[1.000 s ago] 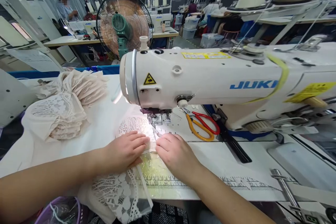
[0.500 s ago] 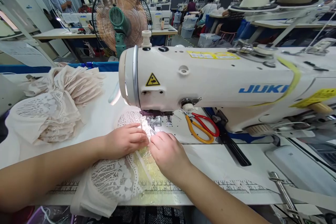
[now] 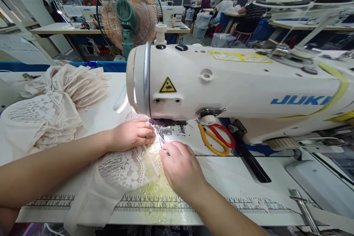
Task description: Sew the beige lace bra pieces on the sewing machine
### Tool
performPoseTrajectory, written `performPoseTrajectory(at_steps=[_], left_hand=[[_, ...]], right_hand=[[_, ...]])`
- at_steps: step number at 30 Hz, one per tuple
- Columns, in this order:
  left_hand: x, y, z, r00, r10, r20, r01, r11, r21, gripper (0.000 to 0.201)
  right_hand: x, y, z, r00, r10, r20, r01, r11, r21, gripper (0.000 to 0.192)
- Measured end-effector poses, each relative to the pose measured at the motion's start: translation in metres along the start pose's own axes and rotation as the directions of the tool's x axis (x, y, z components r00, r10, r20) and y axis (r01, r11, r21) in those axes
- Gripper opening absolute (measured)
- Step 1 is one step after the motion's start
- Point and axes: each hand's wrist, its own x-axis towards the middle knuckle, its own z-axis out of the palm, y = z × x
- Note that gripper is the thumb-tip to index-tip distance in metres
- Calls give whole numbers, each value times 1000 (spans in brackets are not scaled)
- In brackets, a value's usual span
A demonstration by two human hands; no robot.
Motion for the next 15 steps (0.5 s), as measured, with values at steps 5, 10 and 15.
performPoseTrajectory(at_steps=[5, 10, 15], left_hand=[[1, -11, 2, 1000, 6, -30, -4, 999, 51, 31], [1, -18, 3, 998, -65, 0, 65, 996, 58, 30], [1, -20, 4, 986, -161, 37, 161, 987, -12, 28]], right_hand=[[-1, 2, 0, 1000, 8, 7, -8, 1000, 21, 17], [-2, 2, 0, 1000, 18, 19, -19, 999, 43, 16], [-3, 3, 0, 1000, 19, 20, -20, 998, 55, 17]])
